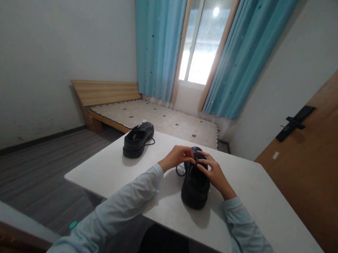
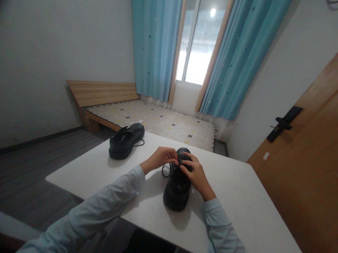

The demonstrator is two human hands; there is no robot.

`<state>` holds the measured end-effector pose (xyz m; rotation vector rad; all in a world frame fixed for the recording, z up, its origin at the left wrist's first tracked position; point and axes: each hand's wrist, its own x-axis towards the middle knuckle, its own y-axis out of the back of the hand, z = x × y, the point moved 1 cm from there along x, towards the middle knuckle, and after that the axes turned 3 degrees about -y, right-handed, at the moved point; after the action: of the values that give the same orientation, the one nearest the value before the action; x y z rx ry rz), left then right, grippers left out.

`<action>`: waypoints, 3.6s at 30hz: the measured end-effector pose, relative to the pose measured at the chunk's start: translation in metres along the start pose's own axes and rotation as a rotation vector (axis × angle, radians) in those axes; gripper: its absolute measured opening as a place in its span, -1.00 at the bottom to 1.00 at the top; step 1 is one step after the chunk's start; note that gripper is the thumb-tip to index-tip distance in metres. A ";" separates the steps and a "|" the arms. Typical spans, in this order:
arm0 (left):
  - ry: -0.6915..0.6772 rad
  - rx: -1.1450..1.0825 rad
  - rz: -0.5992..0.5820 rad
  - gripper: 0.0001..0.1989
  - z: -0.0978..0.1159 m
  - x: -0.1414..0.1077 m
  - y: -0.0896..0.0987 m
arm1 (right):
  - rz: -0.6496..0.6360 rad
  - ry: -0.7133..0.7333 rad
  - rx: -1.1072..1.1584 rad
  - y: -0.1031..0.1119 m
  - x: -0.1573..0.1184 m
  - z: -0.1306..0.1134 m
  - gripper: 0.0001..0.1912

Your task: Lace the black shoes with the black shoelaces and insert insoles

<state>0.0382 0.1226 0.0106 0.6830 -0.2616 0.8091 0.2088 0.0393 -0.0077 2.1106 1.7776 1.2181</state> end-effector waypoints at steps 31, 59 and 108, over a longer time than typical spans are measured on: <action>0.015 -0.048 -0.245 -0.29 -0.014 -0.003 -0.003 | 0.539 -0.050 0.235 0.018 -0.004 -0.014 -0.83; 0.011 -0.158 -0.219 -0.41 -0.022 -0.003 0.001 | 0.576 -0.282 0.836 0.036 0.000 -0.006 -0.85; 0.171 0.327 0.504 -0.86 -0.021 0.004 0.056 | 0.488 -0.321 0.290 0.015 0.001 0.014 -0.82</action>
<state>-0.0011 0.1659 0.0223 0.8615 -0.1461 1.4066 0.2288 0.0407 -0.0084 2.8291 1.4133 0.6556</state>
